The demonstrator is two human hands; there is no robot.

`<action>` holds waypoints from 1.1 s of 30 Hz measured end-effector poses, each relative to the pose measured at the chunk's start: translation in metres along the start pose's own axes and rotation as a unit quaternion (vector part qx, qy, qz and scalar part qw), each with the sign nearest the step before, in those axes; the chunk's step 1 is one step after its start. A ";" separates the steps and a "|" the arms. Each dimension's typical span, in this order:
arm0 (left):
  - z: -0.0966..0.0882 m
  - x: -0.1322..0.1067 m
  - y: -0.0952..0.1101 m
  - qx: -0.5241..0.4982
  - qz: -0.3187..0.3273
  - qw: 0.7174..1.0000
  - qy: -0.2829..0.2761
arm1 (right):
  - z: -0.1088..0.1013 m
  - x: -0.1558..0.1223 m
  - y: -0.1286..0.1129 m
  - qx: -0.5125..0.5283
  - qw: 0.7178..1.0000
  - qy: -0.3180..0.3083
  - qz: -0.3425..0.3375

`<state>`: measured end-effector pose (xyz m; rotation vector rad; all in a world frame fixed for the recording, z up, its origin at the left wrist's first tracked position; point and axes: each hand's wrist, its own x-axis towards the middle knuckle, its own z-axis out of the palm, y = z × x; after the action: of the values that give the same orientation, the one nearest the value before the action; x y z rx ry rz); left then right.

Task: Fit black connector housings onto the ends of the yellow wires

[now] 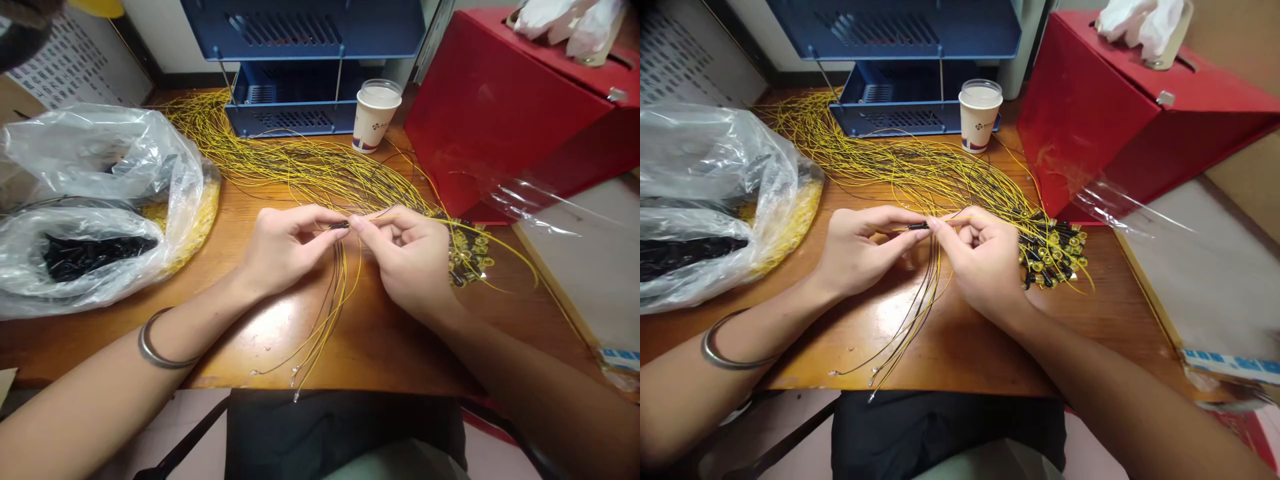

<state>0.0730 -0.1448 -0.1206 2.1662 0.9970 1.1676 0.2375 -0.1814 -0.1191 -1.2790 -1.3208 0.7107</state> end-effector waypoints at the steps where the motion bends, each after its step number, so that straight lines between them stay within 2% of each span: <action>1: 0.000 0.000 0.000 0.000 0.011 1.000 -0.003 | 0.001 -0.001 0.000 0.003 1.000 -0.004 0.001; 3: 0.000 0.000 -0.001 -0.001 0.018 1.000 -0.008 | 0.002 -0.002 0.000 0.009 1.000 -0.014 0.005; 7: 0.000 0.001 -0.002 0.004 -0.009 1.000 0.007 | -0.001 0.001 0.001 0.040 0.999 -0.019 0.019; 13: 0.002 0.001 -0.003 -0.007 -0.044 0.999 0.025 | -0.008 0.007 0.002 0.098 0.994 0.035 0.040; 23: 0.003 -0.001 -0.004 -0.001 -0.040 0.999 0.018 | -0.005 0.006 0.000 0.108 0.992 0.041 0.056; 27: 0.003 -0.001 -0.003 -0.002 -0.043 0.999 0.026 | -0.005 0.005 -0.001 0.110 0.992 0.046 0.047; 33: 0.003 0.000 -0.005 -0.001 -0.042 0.998 0.038 | -0.006 0.007 0.003 0.111 0.991 0.039 0.070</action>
<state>0.0735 -0.1420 -0.1255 2.0708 1.1075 1.2192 0.2453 -0.1759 -0.1182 -1.2126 -1.0644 0.8726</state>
